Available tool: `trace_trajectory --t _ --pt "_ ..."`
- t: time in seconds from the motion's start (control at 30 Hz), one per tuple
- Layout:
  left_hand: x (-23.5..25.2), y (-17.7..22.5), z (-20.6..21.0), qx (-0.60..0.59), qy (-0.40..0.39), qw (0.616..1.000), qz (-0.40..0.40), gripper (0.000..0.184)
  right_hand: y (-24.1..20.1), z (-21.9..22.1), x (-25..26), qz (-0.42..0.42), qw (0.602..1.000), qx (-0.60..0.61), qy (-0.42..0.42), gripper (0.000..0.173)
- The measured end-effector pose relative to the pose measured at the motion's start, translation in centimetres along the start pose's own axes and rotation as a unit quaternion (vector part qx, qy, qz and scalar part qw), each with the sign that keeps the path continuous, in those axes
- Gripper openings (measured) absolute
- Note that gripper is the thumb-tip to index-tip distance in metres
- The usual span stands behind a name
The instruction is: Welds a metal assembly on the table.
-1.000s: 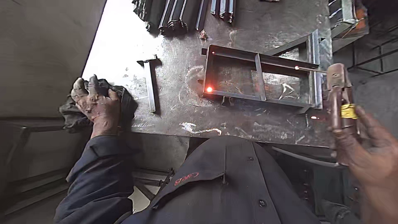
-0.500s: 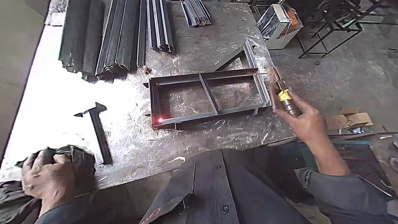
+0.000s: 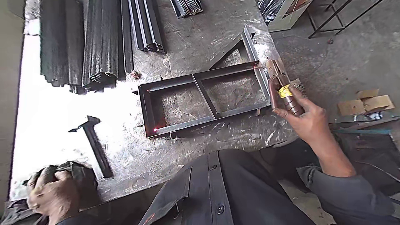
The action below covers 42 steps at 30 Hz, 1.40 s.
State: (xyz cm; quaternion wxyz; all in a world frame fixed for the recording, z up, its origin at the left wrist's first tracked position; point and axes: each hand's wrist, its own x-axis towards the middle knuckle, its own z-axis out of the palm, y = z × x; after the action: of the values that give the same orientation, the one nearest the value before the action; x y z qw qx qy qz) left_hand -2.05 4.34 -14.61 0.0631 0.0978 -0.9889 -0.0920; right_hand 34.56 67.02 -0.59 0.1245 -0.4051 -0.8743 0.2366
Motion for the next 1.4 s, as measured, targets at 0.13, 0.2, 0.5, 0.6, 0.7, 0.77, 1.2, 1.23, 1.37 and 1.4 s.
trace_trajectory --t 0.13,0.2,0.5,0.6,0.7,0.77,1.2,1.23,1.37,1.4 --pt "0.1 0.0 0.1 0.002 -0.002 1.0 0.006 0.047 0.2 0.2 0.3 -0.002 1.0 0.002 -0.003 0.089" --pt "-0.2 0.3 -0.2 -0.003 -0.005 1.0 0.009 0.047 0.2 0.3 0.3 -0.004 1.0 0.0 0.001 0.088" --pt "0.0 0.1 0.2 0.005 -0.001 1.0 0.004 0.047 -0.5 0.1 -0.1 0.009 1.0 -0.03 -0.004 0.085" --pt "0.2 -0.2 0.3 0.01 -0.002 1.0 0.005 0.047 -1.0 0.1 -0.3 0.021 0.999 -0.031 -0.014 0.082" --pt "0.2 -0.3 0.4 0.004 0.003 1.0 0.003 0.047 -1.1 0.0 -0.2 0.023 0.999 -0.043 -0.021 0.085" --pt "0.5 -0.9 0.9 0.01 0.01 1.0 0.001 0.047 -0.9 0.1 -0.1 0.012 0.999 -0.046 -0.014 0.085" --pt "0.1 -0.2 0.5 0.002 0.01 1.0 0.009 0.047 -0.7 0.3 0.0 -0.004 0.999 -0.04 -0.013 0.086" --pt "0.0 0.0 0.3 0.0 0.009 1.0 0.007 0.047 -0.7 0.4 0.0 -0.003 0.999 -0.04 -0.013 0.087" --pt "0.0 0.4 -0.1 -0.01 -0.006 1.0 -0.003 0.047 -0.6 0.2 -0.1 0.003 0.999 -0.043 -0.013 0.084" --pt "-0.2 0.4 -0.1 -0.009 -0.003 1.0 0.002 0.047 -0.4 0.1 -0.3 0.007 0.999 -0.044 -0.005 0.078"
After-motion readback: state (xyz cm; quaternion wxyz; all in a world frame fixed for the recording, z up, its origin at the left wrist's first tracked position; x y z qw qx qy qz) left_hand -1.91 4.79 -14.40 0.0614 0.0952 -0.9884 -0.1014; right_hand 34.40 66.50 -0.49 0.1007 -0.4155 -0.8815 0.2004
